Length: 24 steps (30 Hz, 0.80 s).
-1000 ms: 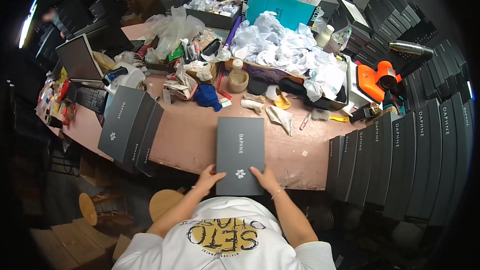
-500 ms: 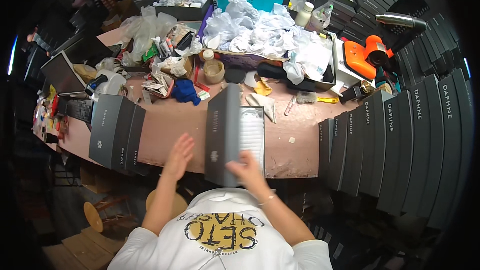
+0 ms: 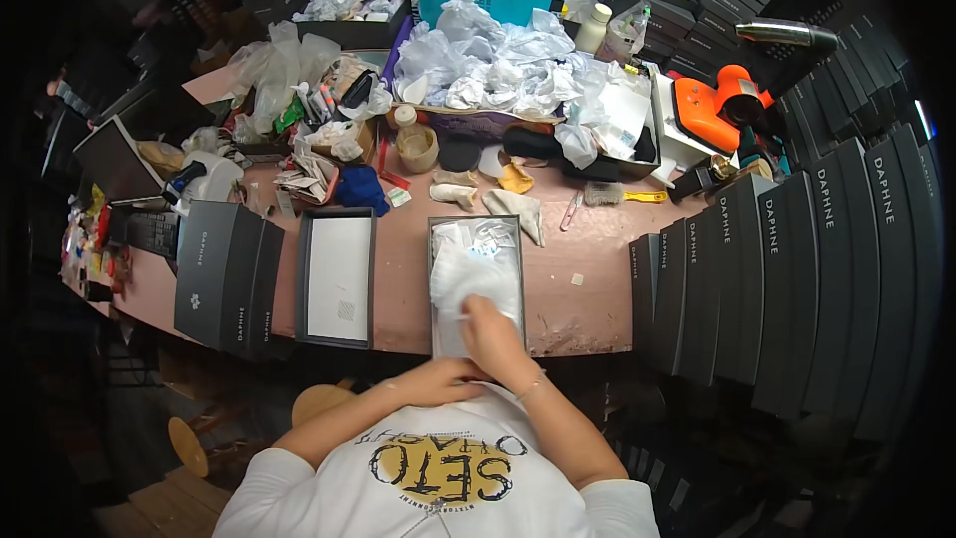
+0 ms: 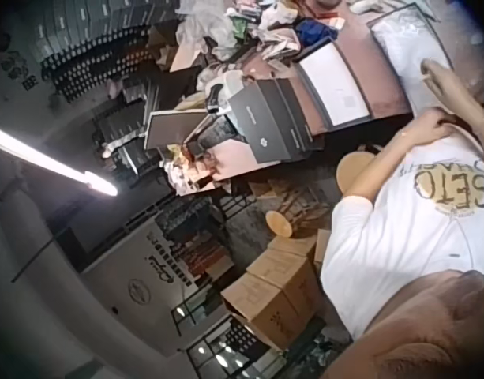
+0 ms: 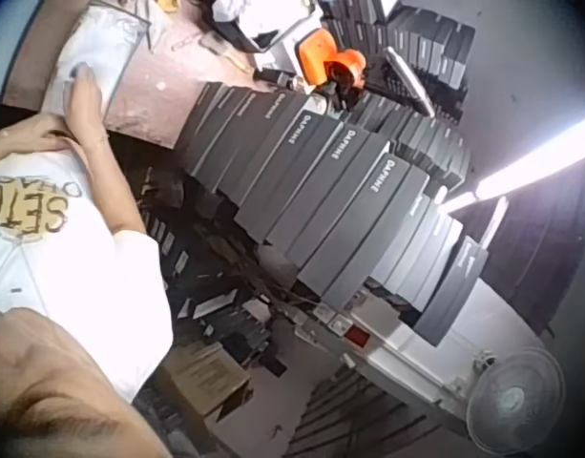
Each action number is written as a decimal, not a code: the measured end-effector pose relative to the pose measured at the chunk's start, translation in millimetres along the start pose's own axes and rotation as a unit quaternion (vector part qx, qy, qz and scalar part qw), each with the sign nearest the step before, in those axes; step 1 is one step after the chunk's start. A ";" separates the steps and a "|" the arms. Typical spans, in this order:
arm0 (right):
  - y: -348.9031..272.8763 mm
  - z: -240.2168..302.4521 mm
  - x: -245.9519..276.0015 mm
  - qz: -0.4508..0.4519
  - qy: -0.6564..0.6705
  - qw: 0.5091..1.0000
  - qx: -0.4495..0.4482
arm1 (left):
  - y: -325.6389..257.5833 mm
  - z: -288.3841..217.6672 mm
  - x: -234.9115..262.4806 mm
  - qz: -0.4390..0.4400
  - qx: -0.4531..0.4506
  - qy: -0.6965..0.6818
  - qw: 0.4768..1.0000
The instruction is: Inspecting and packing high-heeled shoes into boxes with tissue paper.
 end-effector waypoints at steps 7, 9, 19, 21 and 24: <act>-7.5 114.0 -53.5 0.160 0.159 0.931 0.287 | 57.5 24.2 -15.6 -0.338 -0.065 -0.157 0.926; 1.2 37.8 -12.4 -0.006 0.159 0.985 0.069 | 7.6 50.9 16.1 -0.411 0.063 0.052 0.908; 32.2 -129.1 -90.1 0.076 -0.157 0.983 -0.060 | -37.3 81.6 38.9 -0.304 0.204 0.333 0.869; 24.3 -86.5 -56.8 0.212 0.092 0.966 -0.113 | -48.6 110.7 51.8 -0.345 0.181 0.075 0.918; -11.6 -70.8 -19.2 0.284 0.406 0.858 -0.135 | -65.1 93.1 76.6 -0.421 0.150 0.071 0.892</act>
Point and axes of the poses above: each hand's wrist, its own y-axis towards the middle knuckle, its own x-axis out of the back of the hand, z = x × y, the point moved 6 cm from there along y, towards the middle knuckle, and after that the axes turned 6 degrees about y, right-handed, at the moved point
